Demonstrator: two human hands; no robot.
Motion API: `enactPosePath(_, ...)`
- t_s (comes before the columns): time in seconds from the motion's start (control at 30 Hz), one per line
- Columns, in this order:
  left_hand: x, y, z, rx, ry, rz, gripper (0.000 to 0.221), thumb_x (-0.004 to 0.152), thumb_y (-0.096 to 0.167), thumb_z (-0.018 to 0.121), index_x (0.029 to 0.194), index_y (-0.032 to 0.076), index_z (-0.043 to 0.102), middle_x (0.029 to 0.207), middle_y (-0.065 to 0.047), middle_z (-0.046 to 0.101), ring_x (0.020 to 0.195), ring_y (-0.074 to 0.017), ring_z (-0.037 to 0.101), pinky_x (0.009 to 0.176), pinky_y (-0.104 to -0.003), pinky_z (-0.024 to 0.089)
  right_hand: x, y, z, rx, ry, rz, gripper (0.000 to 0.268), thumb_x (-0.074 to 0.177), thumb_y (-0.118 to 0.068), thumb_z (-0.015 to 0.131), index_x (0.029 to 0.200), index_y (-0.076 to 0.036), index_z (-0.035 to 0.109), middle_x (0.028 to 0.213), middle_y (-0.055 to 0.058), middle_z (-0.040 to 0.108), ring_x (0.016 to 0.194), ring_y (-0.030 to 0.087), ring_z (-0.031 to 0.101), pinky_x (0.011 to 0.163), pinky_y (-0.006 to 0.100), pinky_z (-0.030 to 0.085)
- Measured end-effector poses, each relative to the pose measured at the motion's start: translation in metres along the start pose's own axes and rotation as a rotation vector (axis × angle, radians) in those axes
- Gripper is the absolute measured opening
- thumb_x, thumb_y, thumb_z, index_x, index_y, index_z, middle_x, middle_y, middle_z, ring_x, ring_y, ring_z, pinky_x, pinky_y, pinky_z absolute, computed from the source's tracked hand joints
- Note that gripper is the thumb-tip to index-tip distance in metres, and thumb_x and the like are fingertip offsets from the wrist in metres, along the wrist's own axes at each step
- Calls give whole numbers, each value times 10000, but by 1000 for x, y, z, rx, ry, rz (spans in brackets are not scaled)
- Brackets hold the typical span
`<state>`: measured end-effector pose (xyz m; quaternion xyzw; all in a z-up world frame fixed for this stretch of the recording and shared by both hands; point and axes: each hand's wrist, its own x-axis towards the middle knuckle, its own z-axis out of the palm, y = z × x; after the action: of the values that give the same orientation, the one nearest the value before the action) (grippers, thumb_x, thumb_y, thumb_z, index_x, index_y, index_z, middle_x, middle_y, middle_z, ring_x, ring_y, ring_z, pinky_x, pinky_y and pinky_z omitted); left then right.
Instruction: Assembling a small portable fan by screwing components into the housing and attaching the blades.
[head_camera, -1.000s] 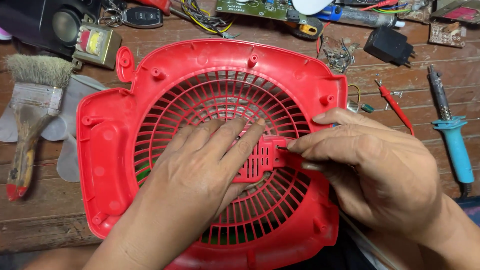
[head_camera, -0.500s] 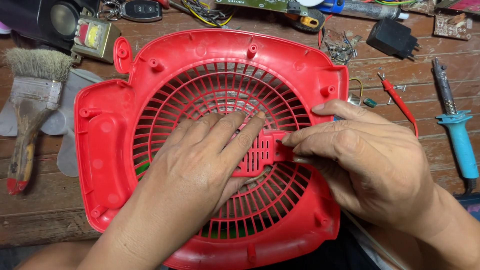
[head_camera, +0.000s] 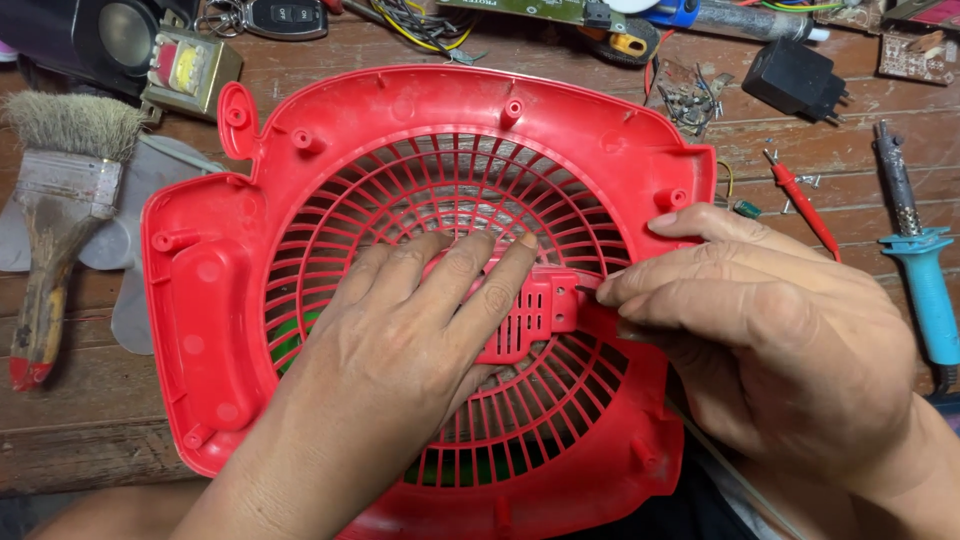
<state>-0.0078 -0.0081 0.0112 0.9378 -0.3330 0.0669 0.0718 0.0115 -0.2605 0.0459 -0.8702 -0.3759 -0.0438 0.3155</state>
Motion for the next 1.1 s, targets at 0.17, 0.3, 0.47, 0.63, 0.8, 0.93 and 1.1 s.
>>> enactPosePath(0.17,0,-1,5,-15,5,-14,985,641,514,868,1474,138,501,1277,-52,593,1086,-290,605,852,-439,518,-2,3,0,11,-49,-15,148,970,-116,547,1051,-48,651,1090,71,769,971,193,785,1113,573,556)
enactPosePath(0.3,-1,-1,7,-39,4,-25,984,657,502,867,1486,133,489,1305,-63,593,1104,-316,616,872,-463,522,2,3,0,41,-77,-64,241,965,-210,510,1074,-36,636,1126,79,764,988,211,796,1115,598,545)
enactPosePath(0.47,-1,0,6,-15,-11,-24,1027,623,552,866,1479,134,482,1305,-58,582,1104,-305,609,853,-450,523,11,-3,3,24,-66,-112,233,983,-75,445,995,-14,670,1026,110,773,905,203,778,1053,595,533)
enactPosePath(0.63,0,0,3,-5,-20,-21,1002,656,562,839,1488,136,478,1298,-53,582,1070,-288,605,832,-448,517,14,-4,5,-37,-65,-161,278,991,-35,413,980,-7,690,1015,104,766,854,213,759,1015,590,537)
enactPosePath(0.8,1,-1,1,-58,2,-19,954,682,543,842,1469,126,501,1290,-64,586,1073,-290,605,852,-467,520,19,-7,4,-106,-68,-200,315,1007,-5,376,950,3,686,996,96,758,828,220,740,977,577,540)
enactPosePath(0.93,1,2,0,-69,-1,-37,928,717,572,804,1467,113,505,1283,-75,599,1049,-293,607,844,-472,518,22,-9,1,-196,-89,-166,147,1005,-23,556,1011,-4,701,937,82,741,761,222,690,986,544,552)
enactPosePath(1.1,-1,7,2,-8,32,-50,877,834,676,697,1478,113,505,1355,-93,596,1055,-318,615,917,-497,515,23,-13,0,-312,-142,-168,134,1032,-131,637,956,-23,656,818,94,690,686,288,647,978,536,557)
